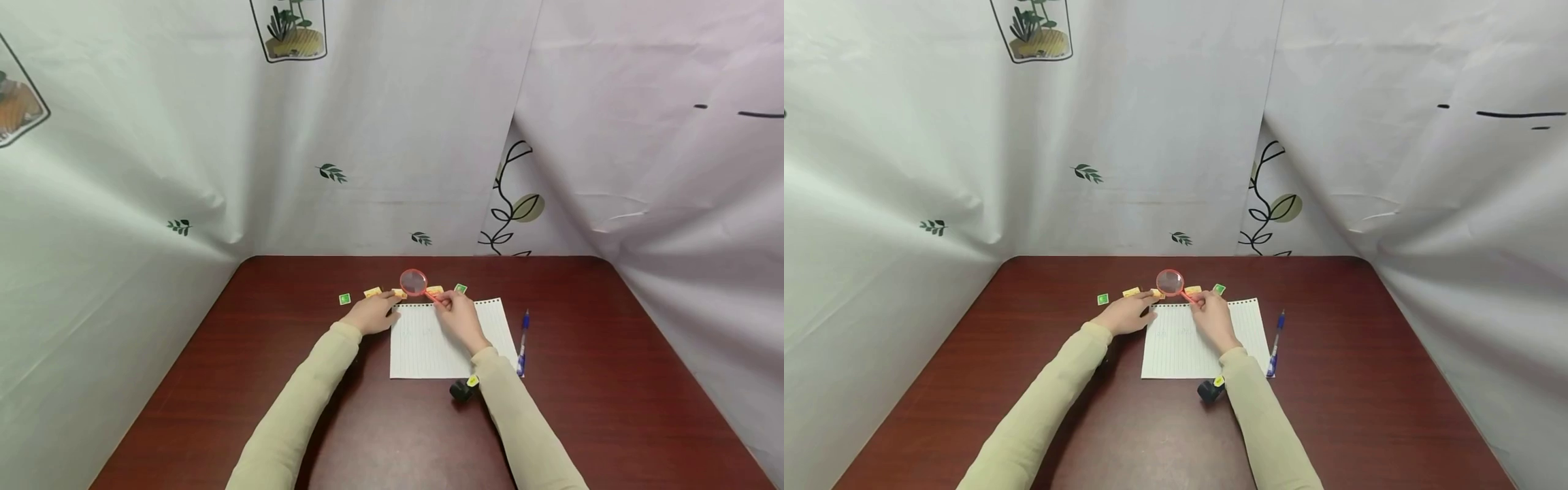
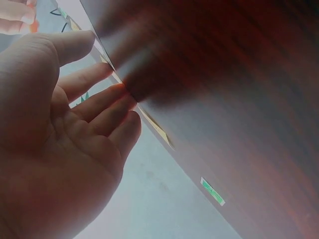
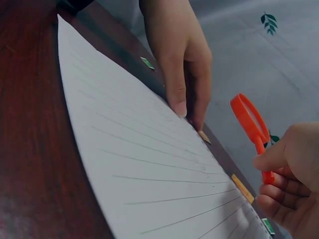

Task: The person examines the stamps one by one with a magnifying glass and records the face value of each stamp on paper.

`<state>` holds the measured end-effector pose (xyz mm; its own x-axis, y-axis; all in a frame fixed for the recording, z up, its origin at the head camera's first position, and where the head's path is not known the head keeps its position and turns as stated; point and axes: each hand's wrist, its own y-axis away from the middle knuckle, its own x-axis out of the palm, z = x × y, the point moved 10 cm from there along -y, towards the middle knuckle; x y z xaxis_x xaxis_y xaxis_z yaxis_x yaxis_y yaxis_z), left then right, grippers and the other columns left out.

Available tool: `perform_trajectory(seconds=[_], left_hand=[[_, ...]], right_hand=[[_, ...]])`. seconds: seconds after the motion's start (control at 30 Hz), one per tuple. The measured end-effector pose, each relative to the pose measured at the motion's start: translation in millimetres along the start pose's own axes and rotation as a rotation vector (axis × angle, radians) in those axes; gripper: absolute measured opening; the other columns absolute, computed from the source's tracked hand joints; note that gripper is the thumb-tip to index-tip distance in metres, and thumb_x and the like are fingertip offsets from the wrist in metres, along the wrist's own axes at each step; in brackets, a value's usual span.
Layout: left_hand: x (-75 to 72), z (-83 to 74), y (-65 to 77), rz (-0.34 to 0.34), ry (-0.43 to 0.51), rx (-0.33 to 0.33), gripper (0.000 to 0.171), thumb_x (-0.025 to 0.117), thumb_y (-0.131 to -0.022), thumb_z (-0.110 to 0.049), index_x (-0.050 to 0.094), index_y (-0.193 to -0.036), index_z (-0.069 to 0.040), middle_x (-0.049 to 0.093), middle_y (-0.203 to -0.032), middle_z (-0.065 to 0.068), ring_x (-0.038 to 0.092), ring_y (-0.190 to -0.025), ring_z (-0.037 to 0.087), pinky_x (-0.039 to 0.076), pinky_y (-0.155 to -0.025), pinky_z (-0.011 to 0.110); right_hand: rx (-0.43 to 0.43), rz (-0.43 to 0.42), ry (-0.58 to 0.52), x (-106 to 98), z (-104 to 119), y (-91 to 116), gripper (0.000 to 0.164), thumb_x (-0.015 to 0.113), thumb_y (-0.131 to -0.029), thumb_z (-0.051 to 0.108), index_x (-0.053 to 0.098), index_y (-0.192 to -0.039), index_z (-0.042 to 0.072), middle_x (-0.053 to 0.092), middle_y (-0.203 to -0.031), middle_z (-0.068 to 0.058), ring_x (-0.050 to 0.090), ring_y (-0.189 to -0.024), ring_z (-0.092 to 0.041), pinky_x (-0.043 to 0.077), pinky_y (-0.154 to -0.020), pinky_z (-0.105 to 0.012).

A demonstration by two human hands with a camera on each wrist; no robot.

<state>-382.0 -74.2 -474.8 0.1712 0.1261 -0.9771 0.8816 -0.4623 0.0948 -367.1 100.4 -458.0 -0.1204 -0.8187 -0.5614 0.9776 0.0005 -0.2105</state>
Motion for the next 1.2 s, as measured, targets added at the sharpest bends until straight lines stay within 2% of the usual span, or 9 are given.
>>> perform_trajectory(seconds=[0.13, 0.4, 0.67, 1.2], left_hand=[[-0.3, -0.9, -2.3, -0.009, -0.012, -0.002, 0.049, 0.058, -0.103, -0.032, 0.054, -0.147, -0.009, 0.047, -0.152, 0.015, 0.051, -0.135, 0.030, 0.046, -0.105, 0.046], [5.1, -1.0, 0.3, 0.000, 0.000, -0.004, 0.049, 0.057, -0.103, -0.032, 0.054, -0.147, -0.009, 0.046, -0.153, 0.015, 0.049, -0.137, 0.031, 0.045, -0.106, 0.047], [0.0, -2.9, -0.1, -0.025, -0.004, 0.013, 0.049, 0.057, -0.103, -0.031, 0.055, -0.145, -0.006, 0.047, -0.152, 0.017, 0.050, -0.135, 0.033, 0.047, -0.103, 0.047], [1.3, -1.7, -1.2, -0.004, -0.003, 0.003, 0.049, 0.056, -0.104, -0.030, 0.054, -0.145, -0.003, 0.044, -0.154, 0.017, 0.049, -0.137, 0.033, 0.046, -0.105, 0.046]], right_hand=[[0.009, 0.024, -0.019, 4, -4, 1, 0.016, 0.069, -0.093, 0.009, 0.070, -0.104, -0.002, 0.063, -0.089, -0.008, 0.057, -0.077, -0.018, 0.047, -0.069, -0.031], [-0.007, 0.039, 0.015, 10, -9, 4, 0.012, 0.069, -0.092, 0.006, 0.071, -0.101, -0.003, 0.061, -0.087, -0.008, 0.055, -0.074, -0.017, 0.045, -0.066, -0.030], [-0.022, 0.031, 0.035, 10, -10, 2, 0.013, 0.069, -0.092, 0.007, 0.071, -0.101, -0.003, 0.060, -0.087, -0.008, 0.054, -0.074, -0.018, 0.045, -0.067, -0.031], [-0.037, 0.033, 0.075, 13, -7, 2, 0.013, 0.068, -0.094, 0.008, 0.071, -0.101, -0.002, 0.060, -0.087, -0.007, 0.054, -0.075, -0.019, 0.045, -0.069, -0.033]])
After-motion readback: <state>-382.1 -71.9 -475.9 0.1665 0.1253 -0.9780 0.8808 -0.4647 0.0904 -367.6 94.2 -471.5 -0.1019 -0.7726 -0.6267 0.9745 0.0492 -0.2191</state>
